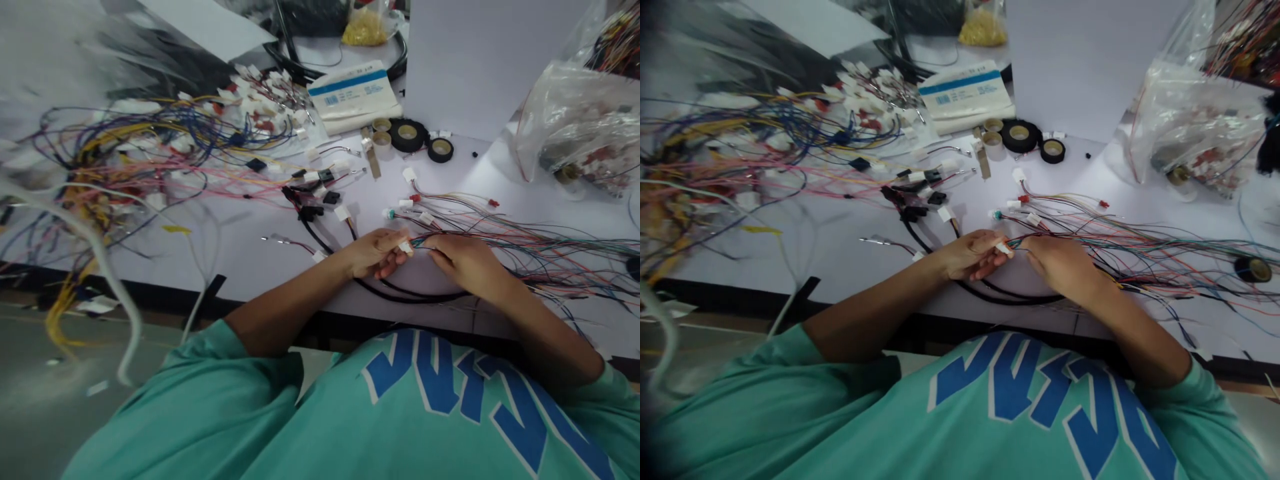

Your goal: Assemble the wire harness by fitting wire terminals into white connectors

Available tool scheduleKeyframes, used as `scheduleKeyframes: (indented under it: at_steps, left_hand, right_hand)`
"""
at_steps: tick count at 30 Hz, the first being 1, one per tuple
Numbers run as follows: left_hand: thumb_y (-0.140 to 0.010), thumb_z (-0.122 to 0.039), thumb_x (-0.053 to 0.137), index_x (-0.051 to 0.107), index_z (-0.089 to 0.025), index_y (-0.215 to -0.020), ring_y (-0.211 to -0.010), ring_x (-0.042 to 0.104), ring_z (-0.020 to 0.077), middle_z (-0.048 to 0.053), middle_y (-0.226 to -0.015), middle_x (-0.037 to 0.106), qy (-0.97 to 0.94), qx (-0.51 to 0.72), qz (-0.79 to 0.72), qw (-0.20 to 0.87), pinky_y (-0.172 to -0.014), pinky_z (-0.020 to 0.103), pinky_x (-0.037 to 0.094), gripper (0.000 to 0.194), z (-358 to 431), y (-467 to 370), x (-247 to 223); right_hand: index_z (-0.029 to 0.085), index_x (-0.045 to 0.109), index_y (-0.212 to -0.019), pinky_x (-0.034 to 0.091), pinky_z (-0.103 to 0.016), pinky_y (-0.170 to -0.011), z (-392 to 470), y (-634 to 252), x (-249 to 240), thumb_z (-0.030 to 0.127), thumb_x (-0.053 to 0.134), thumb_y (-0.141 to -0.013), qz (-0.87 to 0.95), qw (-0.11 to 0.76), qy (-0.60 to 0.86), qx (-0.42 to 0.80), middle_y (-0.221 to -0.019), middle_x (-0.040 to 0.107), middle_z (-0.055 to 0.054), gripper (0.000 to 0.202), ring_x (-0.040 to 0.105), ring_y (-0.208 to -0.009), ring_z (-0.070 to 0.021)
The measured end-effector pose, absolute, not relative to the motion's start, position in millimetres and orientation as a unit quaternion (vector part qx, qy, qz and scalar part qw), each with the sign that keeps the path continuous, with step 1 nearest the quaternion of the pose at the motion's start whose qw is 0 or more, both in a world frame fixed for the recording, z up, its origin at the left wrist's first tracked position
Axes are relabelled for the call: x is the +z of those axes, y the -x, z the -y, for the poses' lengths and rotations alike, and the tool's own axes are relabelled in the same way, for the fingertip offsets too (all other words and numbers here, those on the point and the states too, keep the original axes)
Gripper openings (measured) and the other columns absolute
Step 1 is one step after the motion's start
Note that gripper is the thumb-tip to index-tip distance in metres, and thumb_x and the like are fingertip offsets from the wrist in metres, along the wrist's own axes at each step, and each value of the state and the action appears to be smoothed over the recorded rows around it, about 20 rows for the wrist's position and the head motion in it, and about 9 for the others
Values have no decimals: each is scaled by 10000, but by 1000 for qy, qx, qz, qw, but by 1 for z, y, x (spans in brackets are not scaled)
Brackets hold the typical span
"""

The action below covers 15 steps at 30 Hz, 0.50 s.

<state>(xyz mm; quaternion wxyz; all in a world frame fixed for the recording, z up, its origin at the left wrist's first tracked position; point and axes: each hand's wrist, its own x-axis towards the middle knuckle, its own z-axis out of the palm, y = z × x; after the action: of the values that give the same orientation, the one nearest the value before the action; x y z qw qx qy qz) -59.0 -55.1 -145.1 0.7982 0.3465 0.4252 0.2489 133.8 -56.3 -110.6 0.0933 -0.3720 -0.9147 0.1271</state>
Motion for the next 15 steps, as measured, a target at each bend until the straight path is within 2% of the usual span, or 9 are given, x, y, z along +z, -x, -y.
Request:
scheduleKeyframes:
  at_steps: [5, 10, 15]
  left_hand:
    - [-709, -492, 661, 526, -134, -631, -218, 377, 47, -69, -435, 484, -374, 293, -466, 747, -217, 147, 238, 390, 51, 60, -139]
    - [-670, -381, 715, 507, -137, -631, -290, 479, 62, -52, -487, 541, -404, 341, -487, 695, -273, 147, 341, 323, 46, 57, -126]
    - [-602, -213, 757, 529, -127, -707, -366, 548, 81, -34, -526, 594, -408, 377, -504, 661, -337, 154, 415, 265, 44, 56, -113]
  right_hand:
    - [205, 645, -759, 354, -225, -558, 42, -184, -83, 208, 478, -805, 885, 46, 423, 188, -658, 660, 4, 173, 550, -570, -119]
    - [201, 672, -761, 437, -271, -653, 37, -234, -98, 383, 540, -781, 827, 141, 469, 277, -769, 697, -43, 227, 610, -704, -162]
    - [179, 628, -692, 421, -278, -632, 38, -251, -125, 380, 562, -734, 800, 182, 489, 296, -691, 626, -30, 215, 552, -654, -141]
